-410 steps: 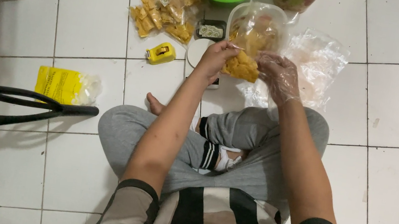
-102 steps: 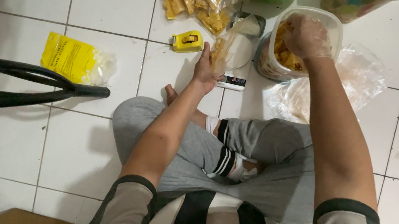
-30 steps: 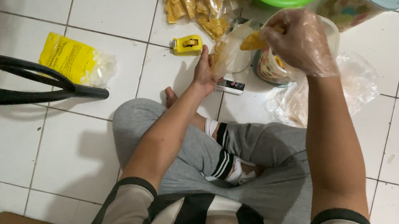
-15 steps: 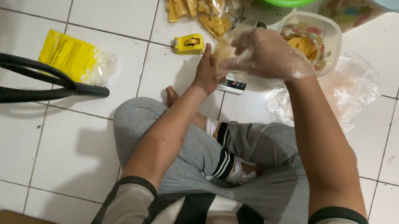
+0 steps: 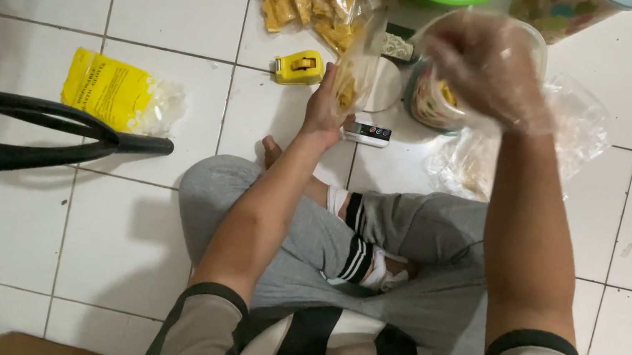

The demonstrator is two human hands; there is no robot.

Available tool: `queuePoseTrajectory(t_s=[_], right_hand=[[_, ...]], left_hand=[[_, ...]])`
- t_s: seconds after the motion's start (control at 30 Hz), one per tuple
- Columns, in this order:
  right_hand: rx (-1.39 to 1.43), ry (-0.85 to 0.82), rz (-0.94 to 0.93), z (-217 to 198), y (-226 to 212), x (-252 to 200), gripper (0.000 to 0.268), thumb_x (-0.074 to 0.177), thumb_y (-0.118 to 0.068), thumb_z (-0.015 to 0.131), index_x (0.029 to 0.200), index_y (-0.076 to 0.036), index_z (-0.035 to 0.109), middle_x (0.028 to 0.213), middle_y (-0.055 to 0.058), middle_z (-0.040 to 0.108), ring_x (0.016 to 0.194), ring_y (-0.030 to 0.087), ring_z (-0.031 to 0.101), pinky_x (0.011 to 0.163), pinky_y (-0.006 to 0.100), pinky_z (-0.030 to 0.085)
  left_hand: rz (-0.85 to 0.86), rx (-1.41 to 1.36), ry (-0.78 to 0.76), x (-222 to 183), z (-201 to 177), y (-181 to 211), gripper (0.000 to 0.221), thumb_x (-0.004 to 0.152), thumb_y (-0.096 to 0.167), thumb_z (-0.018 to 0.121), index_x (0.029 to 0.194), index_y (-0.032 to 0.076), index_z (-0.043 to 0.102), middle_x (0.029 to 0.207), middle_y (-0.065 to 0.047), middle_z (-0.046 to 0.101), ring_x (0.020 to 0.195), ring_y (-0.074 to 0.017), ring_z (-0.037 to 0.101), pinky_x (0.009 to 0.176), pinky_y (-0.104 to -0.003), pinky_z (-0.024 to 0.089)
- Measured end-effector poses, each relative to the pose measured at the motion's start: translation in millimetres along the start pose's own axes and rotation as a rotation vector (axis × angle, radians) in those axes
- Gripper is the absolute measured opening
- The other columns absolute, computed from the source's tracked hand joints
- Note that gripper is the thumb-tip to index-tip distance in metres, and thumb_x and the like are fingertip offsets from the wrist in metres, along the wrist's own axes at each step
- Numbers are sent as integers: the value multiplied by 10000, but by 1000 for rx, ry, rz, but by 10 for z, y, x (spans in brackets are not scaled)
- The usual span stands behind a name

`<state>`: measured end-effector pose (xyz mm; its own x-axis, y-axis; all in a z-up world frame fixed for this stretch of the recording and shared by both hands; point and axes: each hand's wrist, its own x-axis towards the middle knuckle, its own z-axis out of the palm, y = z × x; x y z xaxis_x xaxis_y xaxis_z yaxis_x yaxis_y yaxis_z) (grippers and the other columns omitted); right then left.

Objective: Manually portioning chips into small plastic bags and weighing them on a digital scale.

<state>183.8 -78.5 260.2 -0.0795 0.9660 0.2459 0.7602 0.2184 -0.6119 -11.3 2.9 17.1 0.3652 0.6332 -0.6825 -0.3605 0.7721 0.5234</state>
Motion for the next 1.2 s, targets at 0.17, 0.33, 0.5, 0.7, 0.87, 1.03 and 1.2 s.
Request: queuePoseTrajectory(t_s=[0.17, 0.33, 0.5, 0.7, 0.87, 1.03, 1.2], right_hand=[[-476, -110, 274, 209, 1309, -46, 186, 890, -80, 689, 1010, 3, 805, 822, 189, 750, 552, 311, 624, 579, 438, 542], [-571, -518, 308, 670, 1687, 33, 323, 872, -194, 582, 1058, -27, 786, 1007, 185, 767, 705, 418, 665, 724, 519, 549], [-190, 433, 173, 499, 669, -180, 492, 1143, -82, 824, 745, -16, 542, 644, 45, 456, 538, 169, 346, 496, 350, 352], [-65, 9, 215, 632, -161, 80, 615, 774, -183, 841, 1246, 67, 535, 863, 163, 735, 731, 352, 718, 637, 445, 540], [-256, -58, 177, 823, 307, 331, 104, 862, -35, 631, 866, -19, 734, 809, 164, 723, 619, 368, 644, 652, 477, 531], [-337, -245, 354, 823, 478, 519, 301, 803, 9, 606, 963, -152, 803, 989, 145, 762, 805, 406, 705, 746, 531, 558], [-510, -253, 402, 889, 670, 615, 139, 876, 20, 626, 859, -65, 735, 846, 192, 734, 737, 363, 703, 753, 510, 580]], left_hand=[[62, -103, -110, 9, -17, -21, 605, 911, 546, 615, 1288, 72, 622, 1049, -81, 638, 832, -168, 590, 608, -301, 440], [77, -163, -51, 128, -52, -49, 471, 1004, 420, 585, 1309, 66, 642, 1131, -58, 669, 916, -140, 631, 763, -285, 535], [105, -290, -4, 288, -146, -144, 496, 1010, 465, 562, 1298, 63, 599, 1122, -83, 674, 830, -138, 647, 620, -269, 516], [176, -366, -63, 360, -247, -246, 584, 1017, 514, 510, 1368, 47, 537, 1197, -126, 650, 929, -236, 657, 753, -375, 541], [56, -322, -98, 459, -348, -327, 523, 1094, 487, 361, 1257, 27, 549, 979, -165, 660, 766, -224, 644, 646, -341, 507], [-57, -234, 19, 508, -370, -393, 477, 1053, 395, 448, 1303, -5, 520, 1045, -166, 613, 852, -275, 636, 678, -423, 559], [-115, -231, -138, 672, -467, -474, 417, 972, 359, 526, 1161, -12, 520, 1019, -230, 600, 843, -346, 637, 753, -427, 543]])
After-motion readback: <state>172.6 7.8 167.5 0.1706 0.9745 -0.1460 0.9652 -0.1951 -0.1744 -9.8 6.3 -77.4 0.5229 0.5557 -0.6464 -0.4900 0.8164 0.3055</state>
